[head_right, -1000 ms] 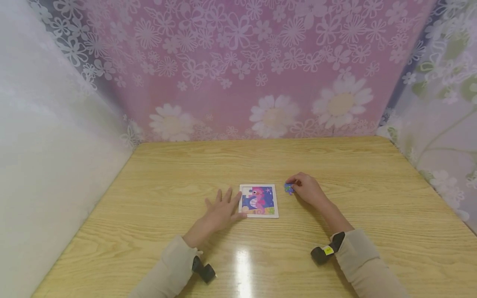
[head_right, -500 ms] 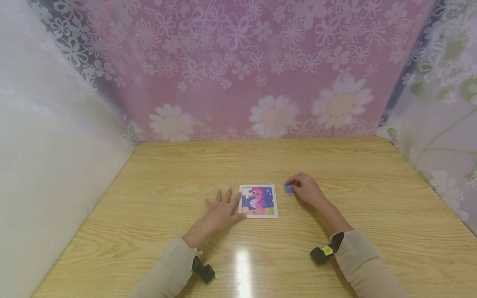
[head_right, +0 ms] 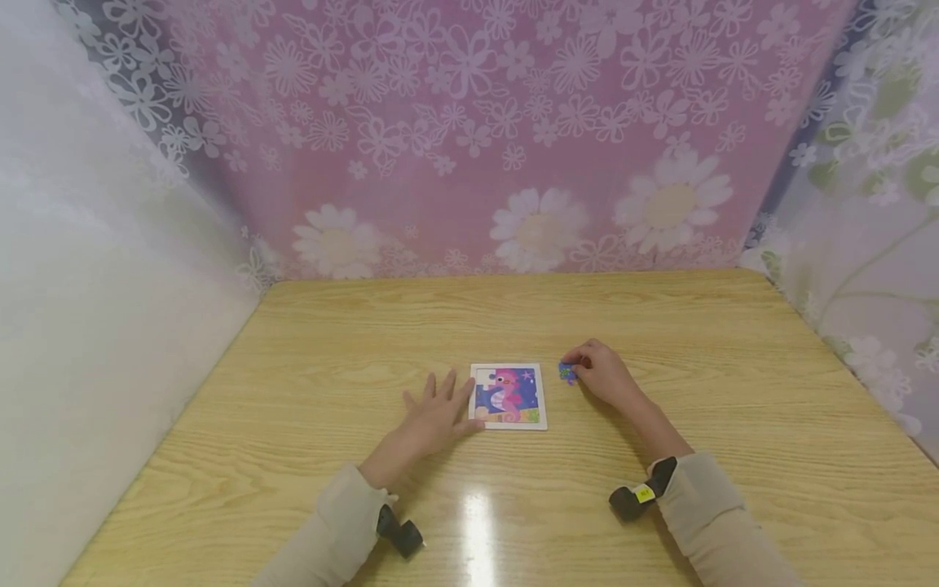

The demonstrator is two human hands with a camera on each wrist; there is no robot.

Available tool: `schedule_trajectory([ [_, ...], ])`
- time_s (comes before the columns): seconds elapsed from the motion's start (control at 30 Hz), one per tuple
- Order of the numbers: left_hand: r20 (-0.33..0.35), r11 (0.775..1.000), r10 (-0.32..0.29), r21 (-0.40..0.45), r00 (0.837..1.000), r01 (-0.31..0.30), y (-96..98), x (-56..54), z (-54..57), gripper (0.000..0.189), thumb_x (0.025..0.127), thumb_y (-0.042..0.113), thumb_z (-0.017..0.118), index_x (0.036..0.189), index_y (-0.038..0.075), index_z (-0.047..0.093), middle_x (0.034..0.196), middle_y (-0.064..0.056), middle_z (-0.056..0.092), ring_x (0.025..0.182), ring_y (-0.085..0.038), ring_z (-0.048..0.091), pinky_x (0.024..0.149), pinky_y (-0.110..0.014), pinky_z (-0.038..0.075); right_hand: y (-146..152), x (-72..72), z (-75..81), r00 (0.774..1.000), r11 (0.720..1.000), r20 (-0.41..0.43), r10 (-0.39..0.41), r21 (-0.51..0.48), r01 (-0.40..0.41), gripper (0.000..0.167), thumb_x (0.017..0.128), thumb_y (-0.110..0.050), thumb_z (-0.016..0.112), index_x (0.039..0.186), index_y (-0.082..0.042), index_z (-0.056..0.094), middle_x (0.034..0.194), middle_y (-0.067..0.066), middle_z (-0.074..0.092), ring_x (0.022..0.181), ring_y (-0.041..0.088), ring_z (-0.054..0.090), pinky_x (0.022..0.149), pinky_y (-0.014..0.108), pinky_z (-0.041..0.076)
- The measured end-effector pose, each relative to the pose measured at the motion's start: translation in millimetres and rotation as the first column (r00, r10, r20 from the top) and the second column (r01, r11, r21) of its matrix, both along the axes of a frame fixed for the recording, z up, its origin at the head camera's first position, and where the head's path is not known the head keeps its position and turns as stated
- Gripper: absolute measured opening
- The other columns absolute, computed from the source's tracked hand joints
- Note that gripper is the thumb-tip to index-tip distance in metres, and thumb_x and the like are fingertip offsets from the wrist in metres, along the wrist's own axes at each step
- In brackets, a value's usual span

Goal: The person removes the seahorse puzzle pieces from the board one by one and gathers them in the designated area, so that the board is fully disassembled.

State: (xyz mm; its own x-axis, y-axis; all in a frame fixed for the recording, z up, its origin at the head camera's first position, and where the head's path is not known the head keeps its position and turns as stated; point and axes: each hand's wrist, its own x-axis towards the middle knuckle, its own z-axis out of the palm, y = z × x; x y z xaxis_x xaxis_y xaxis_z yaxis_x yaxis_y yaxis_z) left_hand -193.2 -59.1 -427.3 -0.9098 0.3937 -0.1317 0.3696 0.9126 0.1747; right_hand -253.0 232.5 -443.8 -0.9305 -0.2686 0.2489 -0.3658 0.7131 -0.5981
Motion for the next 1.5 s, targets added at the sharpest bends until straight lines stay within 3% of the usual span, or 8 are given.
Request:
schedule_trajectory([
  [0.87, -0.011, 1.000, 0.001, -0.012, 1.000, -0.002, 0.0, -1.1, -1.4, 0.074, 0.086, 0.062, 0.042, 0.147, 0.022, 0.026, 0.150, -0.014, 0.017, 0.133, -0.044, 0.011, 0.090, -0.071, 0.017, 1, 0.5, -2.3, 1.000, 1.000, 0.022, -0.003, -0.017, 0.003, 0.015, 0.084, 0.008, 0.057, 0.093, 0.003, 0.067, 0.090, 0.015, 0.057, 0.085, 0.031, 0.053, 0.075, 0.046, 0.044],
  [1.0, -0.006, 1.000, 0.003, -0.013, 1.000, -0.003, 0.0, -1.3, -1.5, 0.074, 0.086, 0.062, 0.041, 0.147, 0.022, 0.025, 0.150, -0.014, 0.016, 0.133, -0.043, 0.010, 0.090, -0.071, 0.017, 2, -0.2, -1.2, 0.999, 1.000, 0.038, -0.002, -0.015, 0.003, 0.014, 0.085, 0.006, 0.056, 0.094, 0.003, 0.067, 0.092, 0.015, 0.057, 0.085, 0.030, 0.053, 0.073, 0.042, 0.044],
  [1.13, -0.001, 1.000, 0.005, -0.008, 1.000, -0.005, 0.2, -1.1, -1.4, 0.073, 0.087, 0.061, 0.041, 0.147, 0.022, 0.026, 0.150, -0.014, 0.017, 0.133, -0.043, 0.010, 0.091, -0.071, 0.017, 2, 0.2, 4.0, 0.998, 0.999, 0.067, 0.002, -0.044, 0.001, 0.015, 0.087, 0.004, 0.056, 0.098, 0.004, 0.065, 0.096, 0.017, 0.055, 0.082, 0.028, 0.054, 0.065, 0.034, 0.045],
  [1.23, 0.004, 1.000, 0.012, -0.008, 1.000, -0.012, 0.6, -1.0, -1.0, 0.072, 0.087, 0.061, 0.042, 0.146, 0.022, 0.027, 0.149, -0.014, 0.018, 0.133, -0.043, 0.010, 0.091, -0.071, 0.017, 0, 0.9, 10.7, 0.998, 0.998, 0.064, 0.018, -0.060, -0.014, 0.014, 0.089, 0.001, 0.057, 0.100, 0.004, 0.065, 0.098, 0.018, 0.055, 0.083, 0.030, 0.055, 0.064, 0.036, 0.047],
  [1.5, 0.001, 1.000, 0.010, -0.008, 1.000, -0.010, 0.8, -2.1, -2.8, 0.073, 0.087, 0.061, 0.041, 0.147, 0.022, 0.026, 0.149, -0.014, 0.018, 0.133, -0.043, 0.010, 0.091, -0.071, 0.016, -18, -2.0, 25.5, 0.994, 0.994, 0.012, 0.106, 0.005, -0.106, 0.015, 0.087, 0.001, 0.059, 0.100, 0.001, 0.066, 0.097, 0.014, 0.058, 0.084, 0.029, 0.057, 0.065, 0.038, 0.048],
])
